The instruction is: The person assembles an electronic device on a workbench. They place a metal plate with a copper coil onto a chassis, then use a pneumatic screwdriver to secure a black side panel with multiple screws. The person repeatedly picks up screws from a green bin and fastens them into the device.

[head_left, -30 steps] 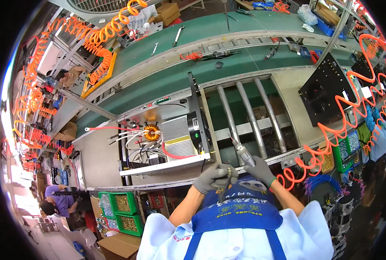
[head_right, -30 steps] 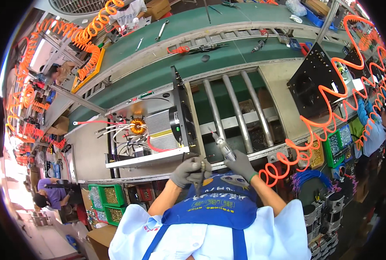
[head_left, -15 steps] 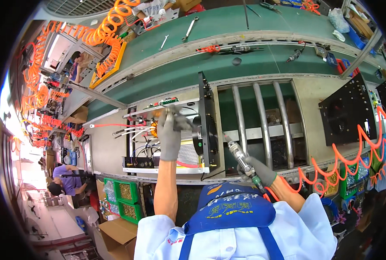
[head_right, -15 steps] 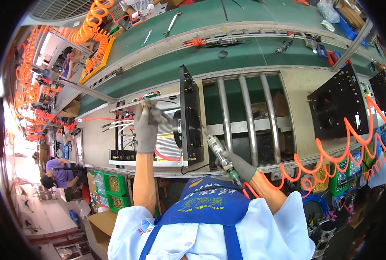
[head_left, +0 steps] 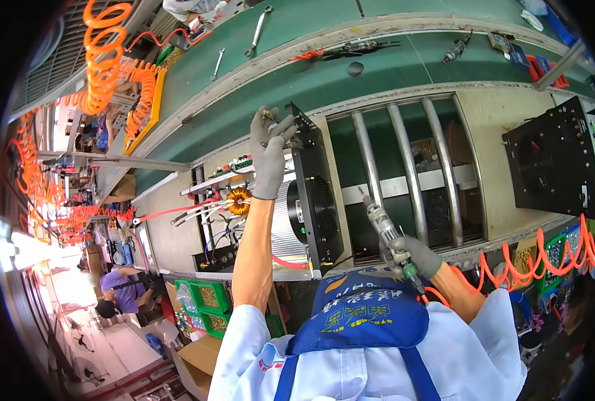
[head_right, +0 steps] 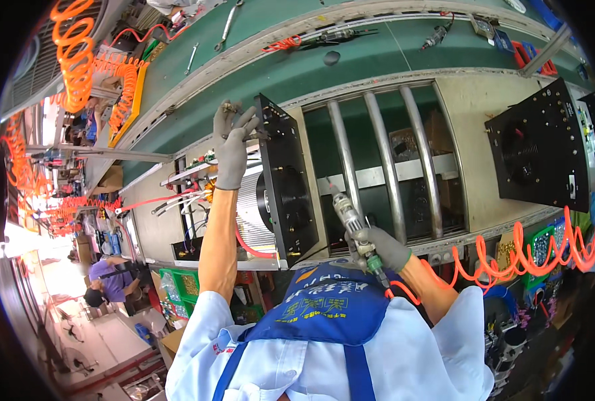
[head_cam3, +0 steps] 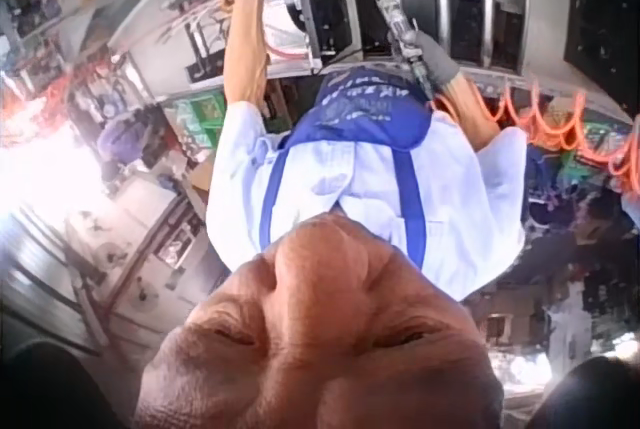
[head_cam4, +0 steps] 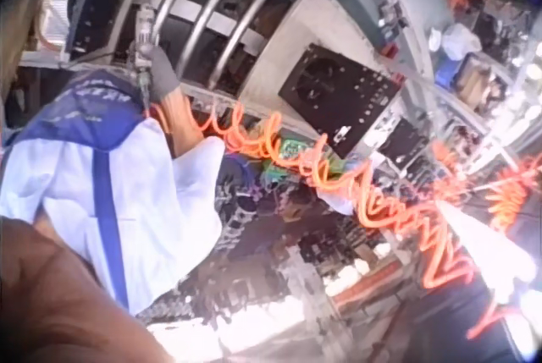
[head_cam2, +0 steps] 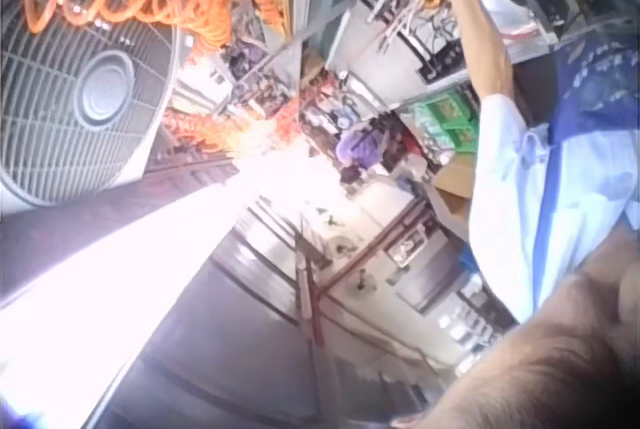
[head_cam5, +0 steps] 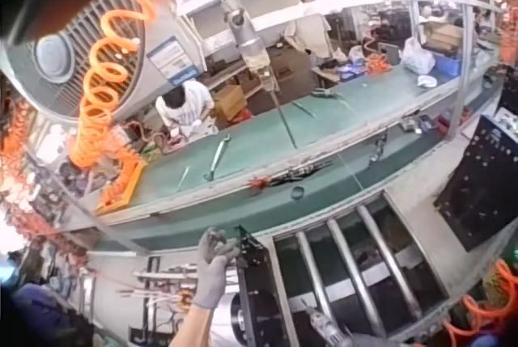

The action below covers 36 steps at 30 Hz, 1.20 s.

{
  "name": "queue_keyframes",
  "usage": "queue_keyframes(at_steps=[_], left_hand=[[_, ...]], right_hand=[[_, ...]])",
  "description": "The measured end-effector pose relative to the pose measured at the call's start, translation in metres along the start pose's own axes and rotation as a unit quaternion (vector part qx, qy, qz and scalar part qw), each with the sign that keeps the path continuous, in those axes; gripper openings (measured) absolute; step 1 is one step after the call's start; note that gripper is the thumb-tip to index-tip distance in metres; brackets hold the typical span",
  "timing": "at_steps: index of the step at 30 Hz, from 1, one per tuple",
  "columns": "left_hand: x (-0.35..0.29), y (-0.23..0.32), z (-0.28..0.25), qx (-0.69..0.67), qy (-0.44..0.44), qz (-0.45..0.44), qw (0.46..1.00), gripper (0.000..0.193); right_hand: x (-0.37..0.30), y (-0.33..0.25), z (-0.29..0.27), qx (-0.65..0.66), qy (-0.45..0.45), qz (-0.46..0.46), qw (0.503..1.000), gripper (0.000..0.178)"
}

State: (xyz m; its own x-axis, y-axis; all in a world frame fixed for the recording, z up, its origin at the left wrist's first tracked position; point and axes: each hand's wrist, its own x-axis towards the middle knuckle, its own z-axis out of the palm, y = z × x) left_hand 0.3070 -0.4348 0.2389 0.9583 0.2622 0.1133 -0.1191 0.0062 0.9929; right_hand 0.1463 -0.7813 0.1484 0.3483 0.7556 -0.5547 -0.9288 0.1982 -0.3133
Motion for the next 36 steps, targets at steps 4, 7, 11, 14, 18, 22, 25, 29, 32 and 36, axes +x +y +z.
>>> queue_keyframes(at_steps=[4,7,11,14,18,22,25,29,32,36], left_hand=[[0.007,-0.002,-0.003,-0.030,-0.019,-0.032,0.999,0.074],[0.016,-0.011,-0.021,-0.104,0.005,-0.073,0.992,0.068],[0.016,-0.015,-0.040,-0.268,0.030,-0.123,0.955,0.055],[-0.006,-0.011,-0.036,-0.427,-0.003,-0.167,0.889,0.047],[-0.058,0.003,0.000,-0.483,0.062,-0.267,0.831,0.026],[-0.105,-0.024,0.010,-0.451,0.194,-0.336,0.804,0.016],[-0.131,-0.011,0.022,-0.389,0.181,-0.318,0.846,0.019],[-0.158,0.009,0.024,-0.184,0.105,-0.286,0.935,0.028],[-0.174,0.018,0.026,-0.041,0.027,-0.117,0.992,0.032],[-0.172,0.070,0.020,0.045,-0.236,0.025,0.970,0.028]], right_hand=[[0.004,-0.013,-0.003,-0.005,0.012,-0.052,0.999,0.053],[0.007,-0.036,0.008,-0.097,0.013,-0.050,0.994,0.069],[0.023,-0.047,0.019,-0.181,0.032,-0.031,0.982,0.061],[0.035,-0.059,0.044,-0.189,0.067,-0.098,0.975,0.058],[0.068,-0.067,0.066,-0.156,0.117,-0.239,0.951,0.052],[0.075,-0.065,0.078,-0.276,0.190,-0.323,0.885,0.049],[0.063,-0.057,0.081,-0.301,0.201,-0.340,0.868,0.044],[0.055,-0.042,0.078,-0.265,0.175,-0.360,0.877,0.037],[0.045,-0.048,0.081,-0.197,0.112,-0.313,0.922,0.038],[0.026,-0.053,0.080,-0.120,0.024,-0.201,0.972,0.032]])
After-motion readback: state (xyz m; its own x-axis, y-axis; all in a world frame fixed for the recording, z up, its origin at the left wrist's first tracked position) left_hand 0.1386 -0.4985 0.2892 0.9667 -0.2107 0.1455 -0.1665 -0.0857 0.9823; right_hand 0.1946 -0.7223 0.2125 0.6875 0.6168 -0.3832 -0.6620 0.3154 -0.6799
